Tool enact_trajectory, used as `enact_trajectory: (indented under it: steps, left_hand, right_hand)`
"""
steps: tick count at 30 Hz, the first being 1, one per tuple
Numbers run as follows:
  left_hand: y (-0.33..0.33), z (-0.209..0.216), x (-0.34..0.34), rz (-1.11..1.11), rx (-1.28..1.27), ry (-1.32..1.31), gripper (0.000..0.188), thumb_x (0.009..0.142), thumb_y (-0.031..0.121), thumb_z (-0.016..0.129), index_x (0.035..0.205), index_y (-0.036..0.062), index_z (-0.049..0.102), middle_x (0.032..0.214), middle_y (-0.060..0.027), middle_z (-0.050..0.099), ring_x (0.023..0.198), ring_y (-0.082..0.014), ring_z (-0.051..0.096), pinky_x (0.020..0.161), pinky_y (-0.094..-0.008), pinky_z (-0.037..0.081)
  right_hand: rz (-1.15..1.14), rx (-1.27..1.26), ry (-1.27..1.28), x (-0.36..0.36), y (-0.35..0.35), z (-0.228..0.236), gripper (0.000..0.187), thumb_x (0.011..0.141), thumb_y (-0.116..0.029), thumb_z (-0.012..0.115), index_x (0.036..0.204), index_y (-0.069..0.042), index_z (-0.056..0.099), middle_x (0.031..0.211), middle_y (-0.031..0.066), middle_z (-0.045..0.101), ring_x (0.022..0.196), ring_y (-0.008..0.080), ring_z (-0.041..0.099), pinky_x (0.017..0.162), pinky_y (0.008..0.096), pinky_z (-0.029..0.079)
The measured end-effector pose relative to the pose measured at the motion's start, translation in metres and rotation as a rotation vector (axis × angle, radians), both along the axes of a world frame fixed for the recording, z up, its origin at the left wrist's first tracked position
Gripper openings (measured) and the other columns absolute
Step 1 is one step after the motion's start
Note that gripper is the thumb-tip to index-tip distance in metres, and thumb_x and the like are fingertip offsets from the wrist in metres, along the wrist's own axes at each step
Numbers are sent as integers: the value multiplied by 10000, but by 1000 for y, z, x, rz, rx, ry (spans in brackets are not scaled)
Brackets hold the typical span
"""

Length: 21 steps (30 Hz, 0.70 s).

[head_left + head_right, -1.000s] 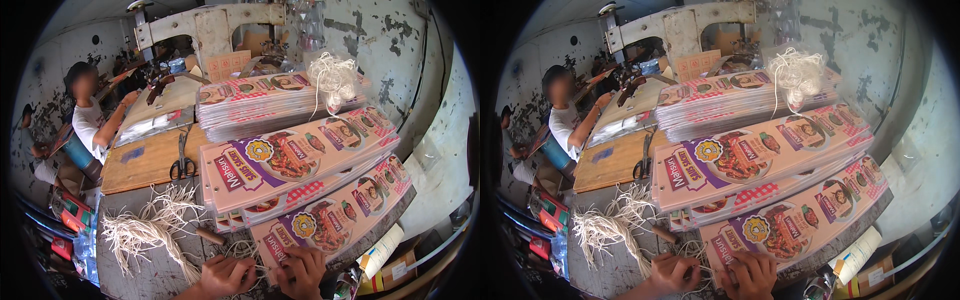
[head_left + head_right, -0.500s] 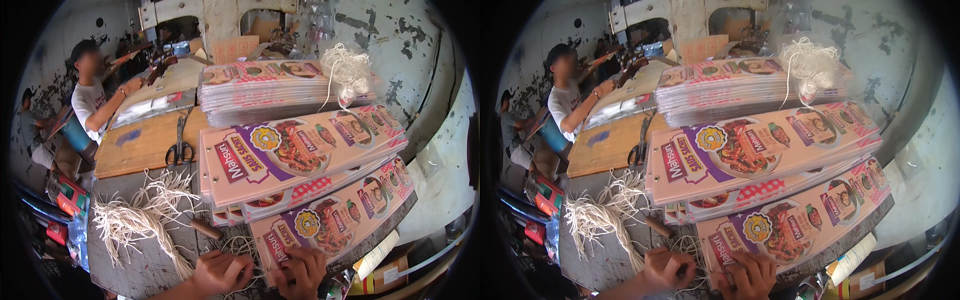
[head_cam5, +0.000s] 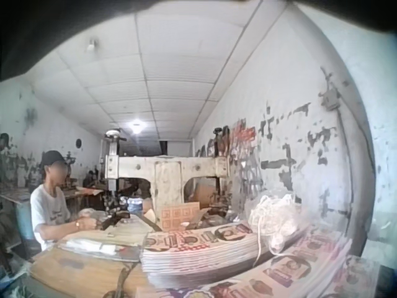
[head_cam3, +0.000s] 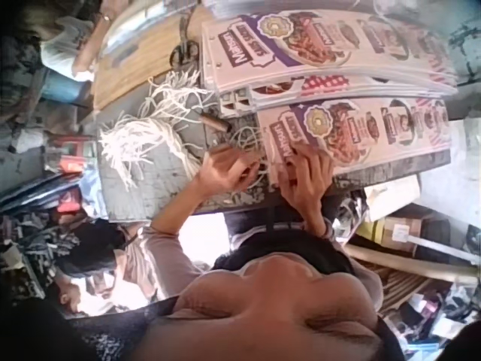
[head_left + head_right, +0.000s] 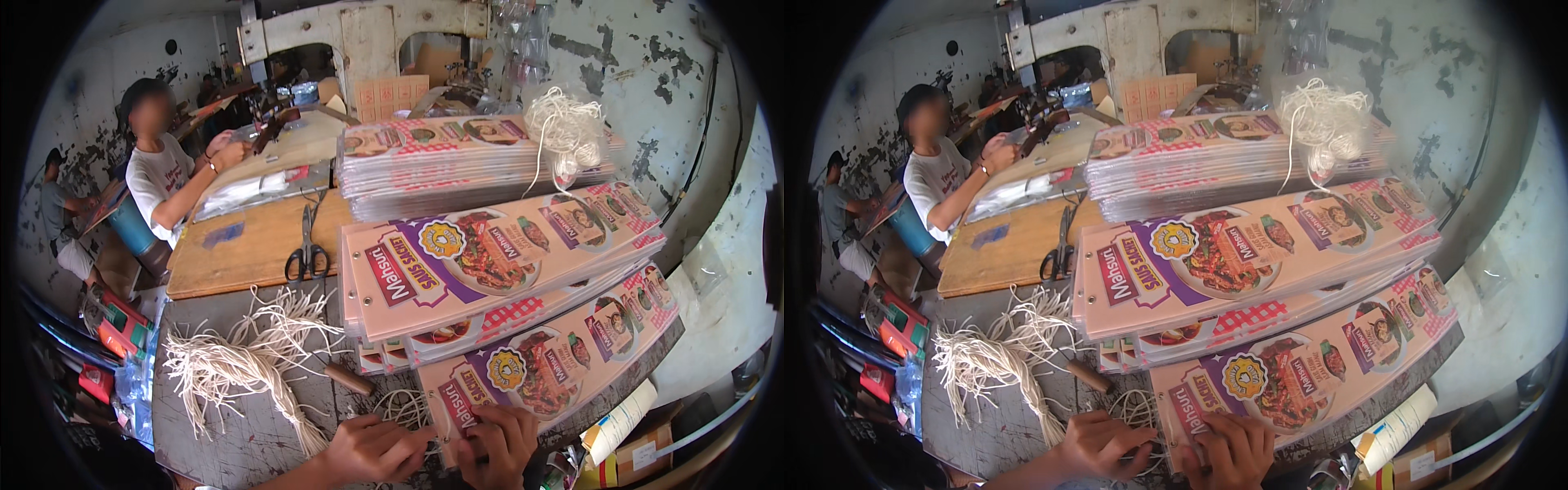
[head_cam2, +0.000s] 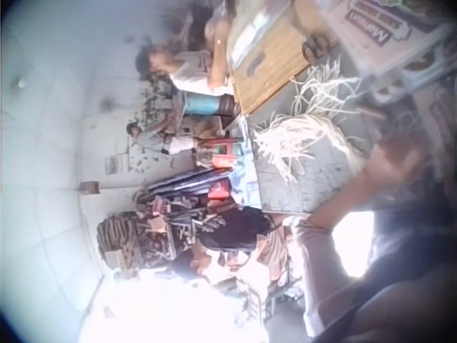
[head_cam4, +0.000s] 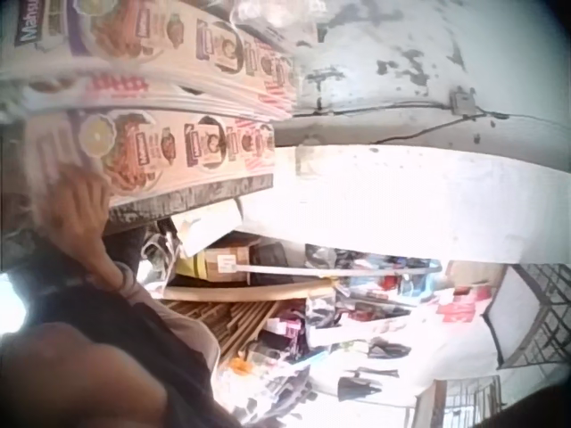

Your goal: The person arranges printed boards on the table, takes strings from a pile, and threads and ties the strings through the holes in the boards by hand.

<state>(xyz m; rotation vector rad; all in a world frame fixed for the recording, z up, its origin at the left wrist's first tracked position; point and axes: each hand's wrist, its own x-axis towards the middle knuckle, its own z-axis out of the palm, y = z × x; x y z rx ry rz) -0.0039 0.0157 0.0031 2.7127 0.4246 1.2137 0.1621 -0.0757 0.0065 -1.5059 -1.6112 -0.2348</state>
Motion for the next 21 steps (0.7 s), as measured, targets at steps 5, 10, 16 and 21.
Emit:
enact_trajectory:
  steps: [5, 10, 16, 21]
  left_hand:
    - [-3, 1, -6, 89, -33, -5, 313, 689, 89, 677, 990, 67, 592, 578, 27, 580, 428, -95, 540, 420, -213, 417]
    - [0, -3, -6, 155, -78, 15, 372, 677, 89, 676, 1038, 68, 591, 600, 22, 586, 429, -92, 535, 422, -225, 427]
    - [4, 5, -3, -69, 23, 324, 371, 680, 103, 658, 1051, 100, 637, 585, 45, 570, 449, -91, 540, 422, -219, 427]
    - [6, -2, -2, 13, -5, 39, 172, 643, 126, 676, 809, 130, 634, 565, 22, 576, 402, -111, 505, 387, -221, 402]
  right_hand:
    - [-4, -24, -19, 1, 0, -4, 166, 786, -190, 615, 839, -38, 572, 987, 114, 594, 879, 316, 539, 782, 416, 413]
    - [-19, -11, -18, 1, 1, -5, 161, 780, -191, 618, 838, -48, 571, 988, 105, 590, 872, 312, 537, 778, 415, 406]
    - [-6, -44, -2, 3, 6, -8, 158, 775, -188, 620, 856, -59, 576, 992, 101, 590, 872, 307, 536, 780, 409, 394]
    - [0, -33, -10, 2, 0, -4, 167, 780, -199, 617, 860, -58, 577, 998, 98, 592, 872, 307, 534, 779, 407, 390]
